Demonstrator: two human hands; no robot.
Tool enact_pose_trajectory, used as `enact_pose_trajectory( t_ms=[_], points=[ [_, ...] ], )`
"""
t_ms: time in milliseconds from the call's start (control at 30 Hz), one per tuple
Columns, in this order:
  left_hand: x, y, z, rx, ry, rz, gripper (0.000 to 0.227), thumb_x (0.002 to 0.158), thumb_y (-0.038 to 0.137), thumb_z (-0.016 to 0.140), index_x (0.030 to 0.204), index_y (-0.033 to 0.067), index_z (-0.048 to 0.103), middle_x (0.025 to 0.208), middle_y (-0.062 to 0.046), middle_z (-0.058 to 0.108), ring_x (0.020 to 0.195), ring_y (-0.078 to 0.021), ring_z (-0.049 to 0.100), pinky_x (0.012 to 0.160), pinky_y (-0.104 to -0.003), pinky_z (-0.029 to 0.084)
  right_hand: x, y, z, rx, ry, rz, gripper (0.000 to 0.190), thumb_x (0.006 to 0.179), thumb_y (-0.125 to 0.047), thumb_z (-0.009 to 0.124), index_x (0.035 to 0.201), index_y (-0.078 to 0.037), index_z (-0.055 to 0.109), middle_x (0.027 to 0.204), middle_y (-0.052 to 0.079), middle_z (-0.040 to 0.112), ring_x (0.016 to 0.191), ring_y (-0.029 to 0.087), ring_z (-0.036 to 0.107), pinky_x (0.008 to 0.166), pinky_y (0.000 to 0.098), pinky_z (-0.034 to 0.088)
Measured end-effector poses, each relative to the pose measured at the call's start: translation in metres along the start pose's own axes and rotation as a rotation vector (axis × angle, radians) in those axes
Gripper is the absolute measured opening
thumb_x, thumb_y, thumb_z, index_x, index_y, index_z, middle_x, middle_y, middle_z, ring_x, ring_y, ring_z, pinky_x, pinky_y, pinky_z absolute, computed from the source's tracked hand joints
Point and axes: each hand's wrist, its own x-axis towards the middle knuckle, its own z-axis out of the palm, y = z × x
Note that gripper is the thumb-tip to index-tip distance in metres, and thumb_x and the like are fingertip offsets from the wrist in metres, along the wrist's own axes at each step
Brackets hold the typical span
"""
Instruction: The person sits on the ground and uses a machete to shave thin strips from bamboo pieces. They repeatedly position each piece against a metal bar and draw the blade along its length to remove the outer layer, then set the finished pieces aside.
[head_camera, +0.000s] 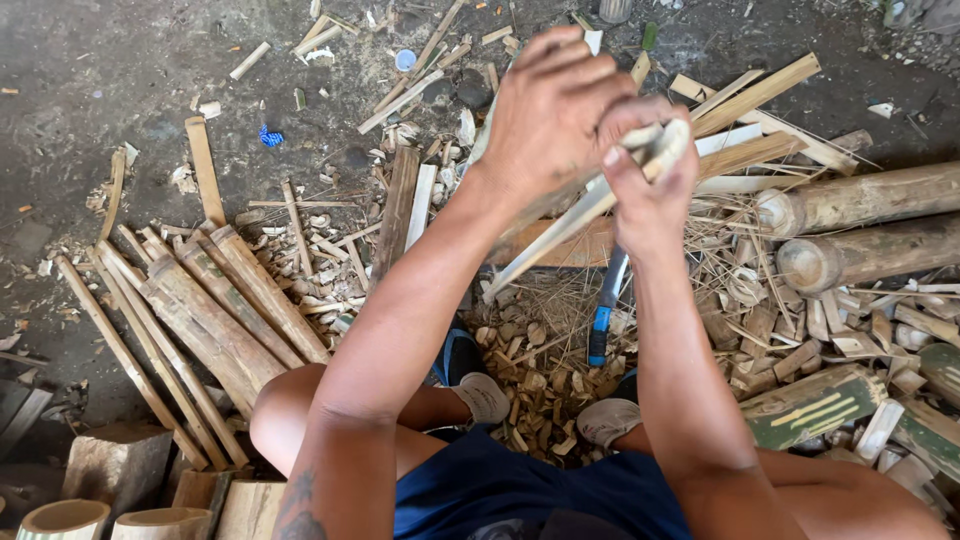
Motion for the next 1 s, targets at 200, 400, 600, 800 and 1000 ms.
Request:
enact_pose_trajectory(
  t_ms=[200,400,600,800,1000],
  points=[
    [-0.005,-0.029,-0.019,-0.131,0.074,-0.219,0.055,0.108,0.044,0.048,0.07,0.0104,0.068,0.069,-0.005,0.067,0.063,-0.0207,0.065,0.063,-0.041,0.056,0.021,0.013,0.035,0.004,0.088,0.052,0.034,0.087,-0.009,0.08,0.105,-0.009,0.052,0.094,0.003,0.055,0.077,0.01,0.049,0.066,0.0263,0.042],
    [0.008,-0.053,-0.012,-0.133,0.069,-0.213,0.054,0.112,0.042,0.044,0.081,0.0062,0.07,0.075,-0.009,0.069,0.066,-0.0297,0.068,0.062,-0.043,0.054,0.014,0.014,0.05,-0.177,0.197,0.002,0.037,0.097,-0.015,0.087,0.108,-0.009,0.052,0.093,0.001,0.054,0.081,0.007,0.049,0.074,0.0236,0.044],
    [-0.004,-0.077,0.06,-0.127,0.038,-0.125,0.052,0.113,0.042,0.043,0.086,0.0067,0.07,0.071,-0.011,0.066,0.067,-0.0322,0.067,0.066,-0.047,0.054,0.0,0.001,0.042,-0.222,0.266,-0.002,0.043,0.096,-0.024,0.087,0.111,-0.008,0.049,0.099,-0.001,0.054,0.086,0.008,0.051,0.074,0.0256,0.047],
    [0.027,-0.097,0.028,0.095,0.026,-0.366,0.034,0.095,0.037,0.064,0.068,0.0164,0.067,0.064,-0.008,0.064,0.059,-0.0272,0.062,0.056,-0.043,0.05,-0.038,-0.026,0.035,-0.263,0.385,0.092,0.044,0.092,-0.016,0.079,0.123,-0.012,0.047,0.109,0.0,0.059,0.094,0.007,0.061,0.079,0.0228,0.056],
    [-0.086,-0.202,-0.063,0.062,0.497,-0.531,0.043,0.109,0.025,0.053,0.076,-0.0027,0.051,0.066,-0.013,0.048,0.06,-0.0275,0.043,0.06,-0.043,0.038,-0.088,-0.019,-0.028,-0.16,0.21,-0.271,0.032,0.096,-0.005,0.069,0.118,-0.014,0.048,0.101,0.002,0.06,0.083,0.006,0.06,0.073,0.0237,0.055]
  ],
)
